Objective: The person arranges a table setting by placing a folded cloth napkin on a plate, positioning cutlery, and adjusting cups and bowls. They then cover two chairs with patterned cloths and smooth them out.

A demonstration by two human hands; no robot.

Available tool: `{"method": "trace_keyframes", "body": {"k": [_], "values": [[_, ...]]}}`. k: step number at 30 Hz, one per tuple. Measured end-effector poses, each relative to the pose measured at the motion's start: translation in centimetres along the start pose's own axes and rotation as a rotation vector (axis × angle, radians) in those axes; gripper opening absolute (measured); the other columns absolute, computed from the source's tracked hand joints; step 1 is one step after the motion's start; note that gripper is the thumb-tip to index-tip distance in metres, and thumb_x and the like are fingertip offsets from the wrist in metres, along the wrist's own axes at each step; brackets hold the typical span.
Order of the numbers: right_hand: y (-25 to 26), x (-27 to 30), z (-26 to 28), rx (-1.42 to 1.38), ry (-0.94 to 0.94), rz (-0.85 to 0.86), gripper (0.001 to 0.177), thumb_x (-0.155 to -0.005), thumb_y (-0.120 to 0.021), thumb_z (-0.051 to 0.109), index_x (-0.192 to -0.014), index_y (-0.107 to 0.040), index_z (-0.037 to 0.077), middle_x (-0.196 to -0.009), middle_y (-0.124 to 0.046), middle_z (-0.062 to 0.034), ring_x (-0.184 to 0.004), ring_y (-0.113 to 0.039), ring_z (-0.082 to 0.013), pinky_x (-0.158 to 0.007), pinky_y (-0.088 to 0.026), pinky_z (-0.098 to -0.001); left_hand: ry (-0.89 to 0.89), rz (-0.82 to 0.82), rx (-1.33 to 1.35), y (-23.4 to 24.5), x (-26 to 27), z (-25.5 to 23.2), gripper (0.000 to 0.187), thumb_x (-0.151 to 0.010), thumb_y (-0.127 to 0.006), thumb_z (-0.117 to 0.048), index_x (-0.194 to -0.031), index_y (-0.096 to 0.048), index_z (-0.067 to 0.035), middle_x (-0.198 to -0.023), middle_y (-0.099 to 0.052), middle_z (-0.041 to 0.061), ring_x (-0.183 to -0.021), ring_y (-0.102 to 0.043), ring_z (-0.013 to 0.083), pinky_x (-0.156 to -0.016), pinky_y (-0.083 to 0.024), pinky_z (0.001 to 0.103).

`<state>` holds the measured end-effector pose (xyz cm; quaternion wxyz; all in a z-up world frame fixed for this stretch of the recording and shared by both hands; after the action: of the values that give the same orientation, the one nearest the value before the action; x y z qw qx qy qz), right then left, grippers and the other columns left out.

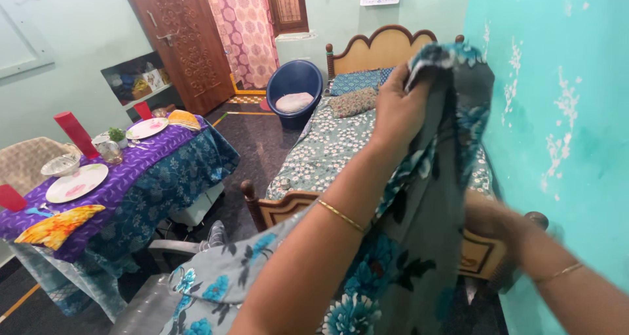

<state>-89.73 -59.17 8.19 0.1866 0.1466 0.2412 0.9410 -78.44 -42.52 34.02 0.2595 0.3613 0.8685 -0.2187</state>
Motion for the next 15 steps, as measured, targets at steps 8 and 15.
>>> {"method": "trace_keyframes", "body": {"k": [8, 15], "values": [[12.0, 0.0, 3.8, -0.134, 0.234, -0.46, 0.03, -0.089, -0.063, 0.017, -0.115, -0.07, 0.006, -0.103, -0.075, -0.0109, -0.091, -0.071, -0.0253, -0.078, -0.058, -0.0423, -0.091, 0.138, -0.385, 4.3, 2.4, 1.6, 0.035, -0.091, -0.067, -0.017, -0.123, -0.066, -0.002, -0.109, -0.076, 0.019, -0.101, -0.072, 0.0288, -0.089, -0.056, 0.039], [14.1, 2.1, 5.0, 0.277, 0.244, -0.548, 0.031, -0.089, -0.061, 0.021, -0.117, -0.07, 0.011, -0.106, -0.075, -0.0111, -0.096, -0.071, -0.0272, -0.082, -0.058, -0.0432, -0.079, 0.129, -0.532, 0.3, 3.8, 2.5, 0.051, -0.087, -0.06, -0.011, -0.137, -0.054, -0.002, -0.113, -0.068, 0.031, -0.11, -0.066, 0.0478, -0.095, -0.053, 0.049]]}}
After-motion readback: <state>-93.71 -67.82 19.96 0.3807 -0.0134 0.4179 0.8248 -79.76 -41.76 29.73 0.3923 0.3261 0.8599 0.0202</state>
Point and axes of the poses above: each hand's wrist, its own x-axis away from the middle knuckle, its own y-axis out of the back of the hand, z = x × y, the point moved 7 cm from there along -x, towards the middle knuckle
